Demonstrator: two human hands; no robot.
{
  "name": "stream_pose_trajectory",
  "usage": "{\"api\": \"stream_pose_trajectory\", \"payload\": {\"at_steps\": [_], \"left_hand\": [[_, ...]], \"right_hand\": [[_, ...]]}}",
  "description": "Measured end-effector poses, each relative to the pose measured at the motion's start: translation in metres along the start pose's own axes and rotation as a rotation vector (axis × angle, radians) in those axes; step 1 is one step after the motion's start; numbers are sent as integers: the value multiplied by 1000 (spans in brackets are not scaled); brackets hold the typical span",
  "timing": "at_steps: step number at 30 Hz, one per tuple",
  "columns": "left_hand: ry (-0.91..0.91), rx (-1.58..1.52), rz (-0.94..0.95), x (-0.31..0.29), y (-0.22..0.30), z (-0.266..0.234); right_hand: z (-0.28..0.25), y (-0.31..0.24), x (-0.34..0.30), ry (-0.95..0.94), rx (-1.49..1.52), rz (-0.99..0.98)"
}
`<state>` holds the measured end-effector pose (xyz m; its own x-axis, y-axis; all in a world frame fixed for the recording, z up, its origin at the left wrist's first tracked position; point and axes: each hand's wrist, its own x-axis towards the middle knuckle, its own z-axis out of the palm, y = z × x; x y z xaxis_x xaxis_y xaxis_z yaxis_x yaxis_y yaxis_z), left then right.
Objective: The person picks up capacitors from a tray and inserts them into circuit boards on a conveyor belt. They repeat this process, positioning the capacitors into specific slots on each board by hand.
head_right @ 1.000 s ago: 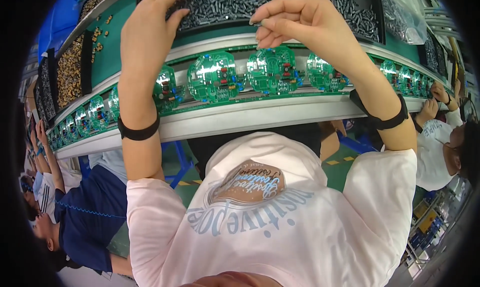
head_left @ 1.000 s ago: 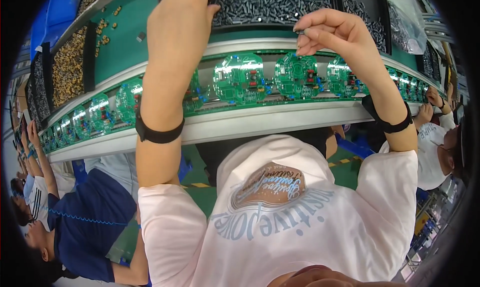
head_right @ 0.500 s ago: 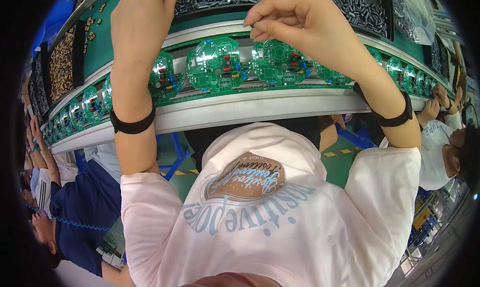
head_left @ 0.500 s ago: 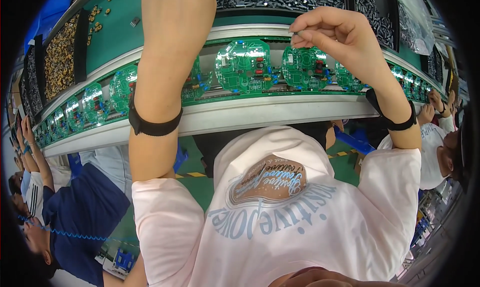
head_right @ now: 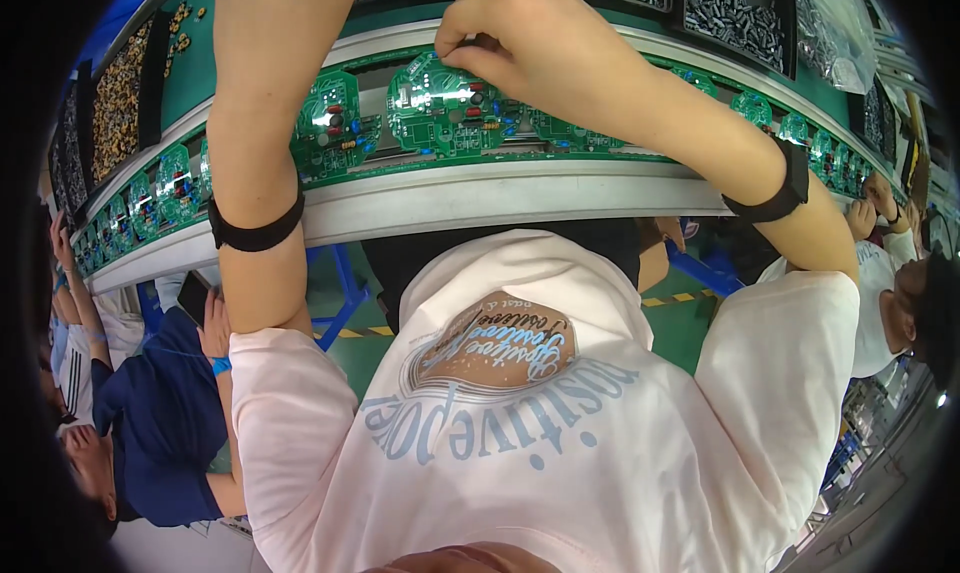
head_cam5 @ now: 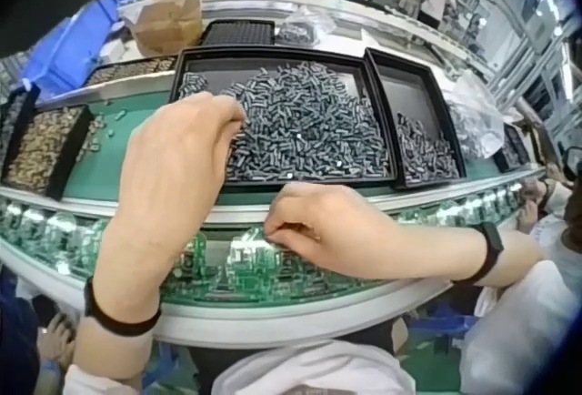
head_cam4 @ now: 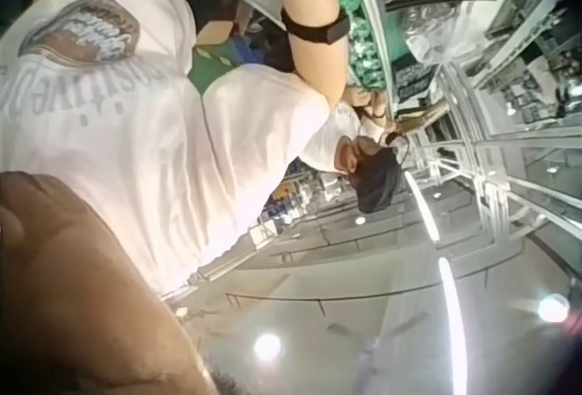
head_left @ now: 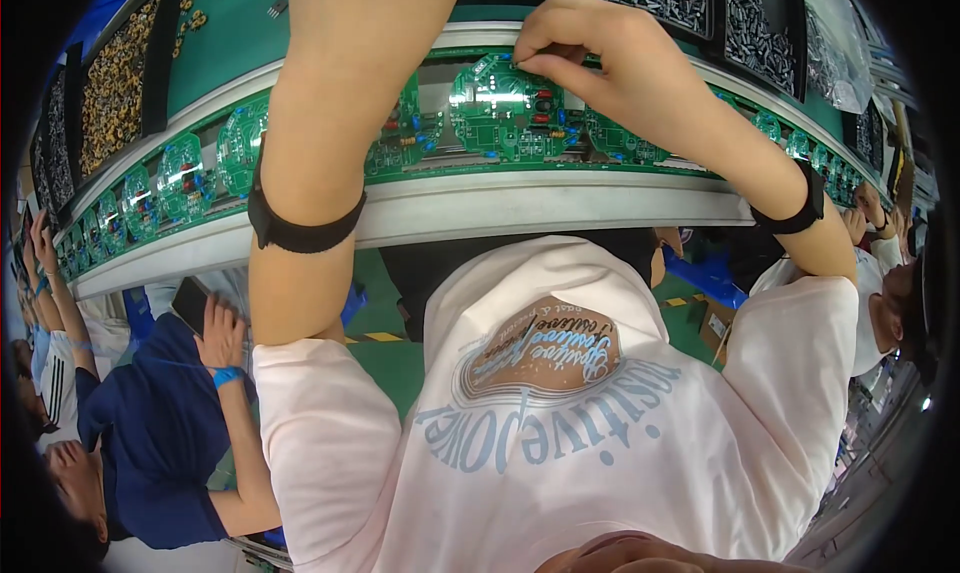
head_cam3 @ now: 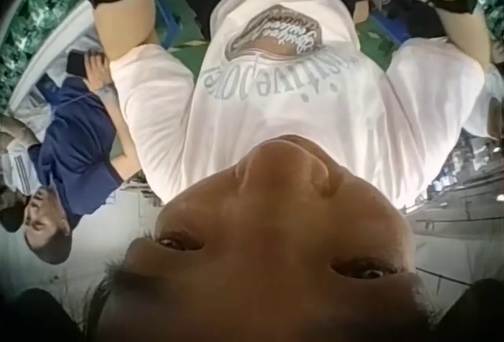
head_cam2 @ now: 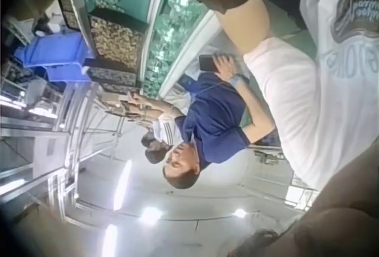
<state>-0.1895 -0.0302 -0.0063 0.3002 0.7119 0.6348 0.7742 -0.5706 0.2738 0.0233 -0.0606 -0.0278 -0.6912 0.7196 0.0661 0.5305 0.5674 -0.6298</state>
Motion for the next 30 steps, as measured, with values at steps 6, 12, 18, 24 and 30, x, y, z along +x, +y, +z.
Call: {"api": "stream_pose_trajectory", "payload": {"at_steps": [6,12,18,24,30], "left_hand": [[-12,-62,-2,3,6,-31],[-137,-208,-143,-9,11,-64],[-369,-756,-396,-61,-29,-77],[-446,-935,-648,-73,-31,-82],[-451,-1096,-667,-72,-23,-80]], "right_hand": [[3,-8,2,60,26,36],[0,-11,2,33,27,112],[2,-14,3,62,-54,55],[17,-2,-8,157,-227,-47],[18,3,-10,112,-371,-69]]}}
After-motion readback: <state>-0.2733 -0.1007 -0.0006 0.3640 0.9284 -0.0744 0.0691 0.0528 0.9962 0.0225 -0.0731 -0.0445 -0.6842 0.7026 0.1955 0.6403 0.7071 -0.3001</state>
